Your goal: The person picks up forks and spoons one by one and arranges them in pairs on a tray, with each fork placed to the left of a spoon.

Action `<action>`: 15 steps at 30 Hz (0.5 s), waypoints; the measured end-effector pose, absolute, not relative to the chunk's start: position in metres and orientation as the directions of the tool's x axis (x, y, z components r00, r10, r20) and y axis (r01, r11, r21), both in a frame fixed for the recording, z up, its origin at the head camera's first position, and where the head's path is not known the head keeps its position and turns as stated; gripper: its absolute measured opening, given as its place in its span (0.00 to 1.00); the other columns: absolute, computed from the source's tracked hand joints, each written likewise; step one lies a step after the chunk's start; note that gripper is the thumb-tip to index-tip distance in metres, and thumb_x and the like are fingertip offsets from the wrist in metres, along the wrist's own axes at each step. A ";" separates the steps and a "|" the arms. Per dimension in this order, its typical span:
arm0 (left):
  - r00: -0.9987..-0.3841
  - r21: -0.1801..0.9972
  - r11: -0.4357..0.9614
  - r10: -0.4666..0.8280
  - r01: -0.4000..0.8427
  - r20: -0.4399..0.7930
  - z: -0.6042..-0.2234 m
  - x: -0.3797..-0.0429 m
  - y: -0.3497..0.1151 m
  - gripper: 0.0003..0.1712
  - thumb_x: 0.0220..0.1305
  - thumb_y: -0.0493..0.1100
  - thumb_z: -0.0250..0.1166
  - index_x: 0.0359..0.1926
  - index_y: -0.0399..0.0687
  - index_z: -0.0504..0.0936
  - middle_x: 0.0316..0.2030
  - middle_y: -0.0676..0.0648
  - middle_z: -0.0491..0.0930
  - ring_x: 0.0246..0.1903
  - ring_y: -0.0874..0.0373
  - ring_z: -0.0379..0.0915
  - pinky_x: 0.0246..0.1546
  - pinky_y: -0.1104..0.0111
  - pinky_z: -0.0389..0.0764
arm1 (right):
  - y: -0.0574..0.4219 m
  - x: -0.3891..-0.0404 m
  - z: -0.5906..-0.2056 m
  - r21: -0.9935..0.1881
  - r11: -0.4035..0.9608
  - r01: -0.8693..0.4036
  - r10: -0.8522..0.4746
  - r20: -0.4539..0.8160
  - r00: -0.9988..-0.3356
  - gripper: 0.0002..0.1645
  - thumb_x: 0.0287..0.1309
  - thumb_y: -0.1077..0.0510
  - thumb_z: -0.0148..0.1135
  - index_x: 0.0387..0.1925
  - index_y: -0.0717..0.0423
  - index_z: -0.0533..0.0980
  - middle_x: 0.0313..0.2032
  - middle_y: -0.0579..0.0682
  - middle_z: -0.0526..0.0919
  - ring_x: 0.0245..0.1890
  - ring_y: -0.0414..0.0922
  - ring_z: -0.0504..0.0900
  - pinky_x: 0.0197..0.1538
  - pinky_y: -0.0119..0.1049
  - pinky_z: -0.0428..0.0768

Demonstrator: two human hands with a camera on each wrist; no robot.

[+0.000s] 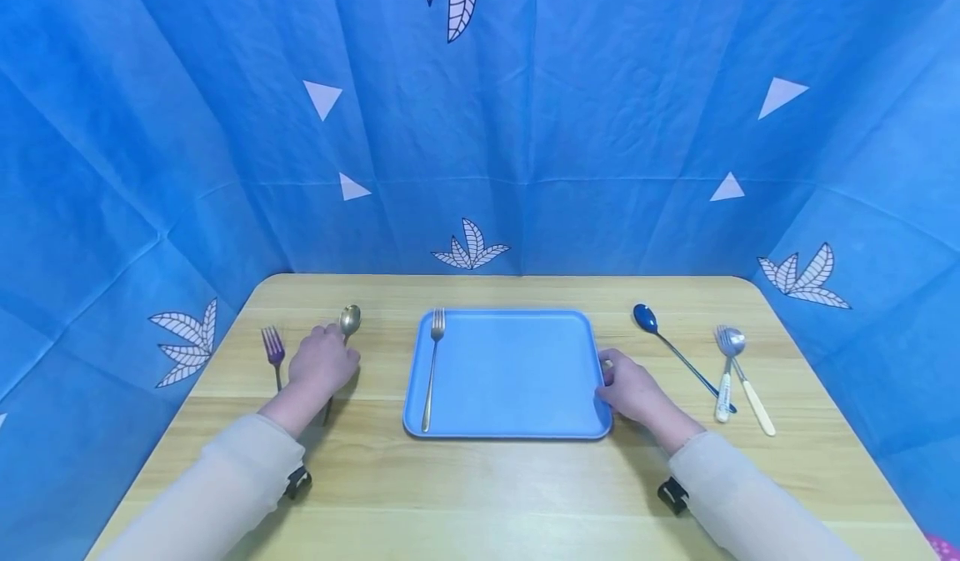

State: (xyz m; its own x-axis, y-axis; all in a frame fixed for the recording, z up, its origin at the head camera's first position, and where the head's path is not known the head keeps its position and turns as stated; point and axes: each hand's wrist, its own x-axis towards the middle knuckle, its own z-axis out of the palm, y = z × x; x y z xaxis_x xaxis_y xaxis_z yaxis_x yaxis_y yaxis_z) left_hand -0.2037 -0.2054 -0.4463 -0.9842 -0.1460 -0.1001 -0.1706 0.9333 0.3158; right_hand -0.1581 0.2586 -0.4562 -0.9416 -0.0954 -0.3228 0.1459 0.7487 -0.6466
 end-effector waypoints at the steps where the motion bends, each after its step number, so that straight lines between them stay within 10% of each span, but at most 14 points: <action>1: -0.983 0.314 0.933 -0.147 -0.173 -0.105 -0.447 -0.204 -0.206 0.27 0.63 0.42 0.58 0.59 0.27 0.70 0.42 0.34 0.71 0.39 0.41 0.72 0.23 0.56 0.76 | 0.258 -0.158 -0.457 -0.647 0.749 0.147 -0.095 -0.323 -0.942 0.39 0.57 0.69 0.63 0.68 0.74 0.58 0.42 0.63 0.80 0.36 0.49 0.81 0.36 0.40 0.83; 15: -0.978 0.279 0.944 -0.137 -0.178 -0.159 -0.453 -0.208 -0.212 0.23 0.64 0.43 0.58 0.50 0.26 0.71 0.38 0.34 0.72 0.35 0.42 0.72 0.25 0.56 0.76 | 0.260 -0.160 -0.460 -0.638 0.757 0.142 -0.090 -0.318 -0.944 0.39 0.57 0.68 0.64 0.67 0.74 0.59 0.42 0.63 0.80 0.36 0.49 0.81 0.36 0.41 0.83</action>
State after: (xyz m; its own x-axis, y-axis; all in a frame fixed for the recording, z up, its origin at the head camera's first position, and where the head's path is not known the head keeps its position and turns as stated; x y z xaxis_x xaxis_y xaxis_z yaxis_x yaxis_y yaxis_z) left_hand -0.2076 -0.2120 -0.4530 -0.9776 -0.1374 -0.1594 -0.1781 0.9436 0.2789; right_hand -0.1600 0.2597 -0.4598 -0.9439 -0.0903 -0.3178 0.1422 0.7572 -0.6375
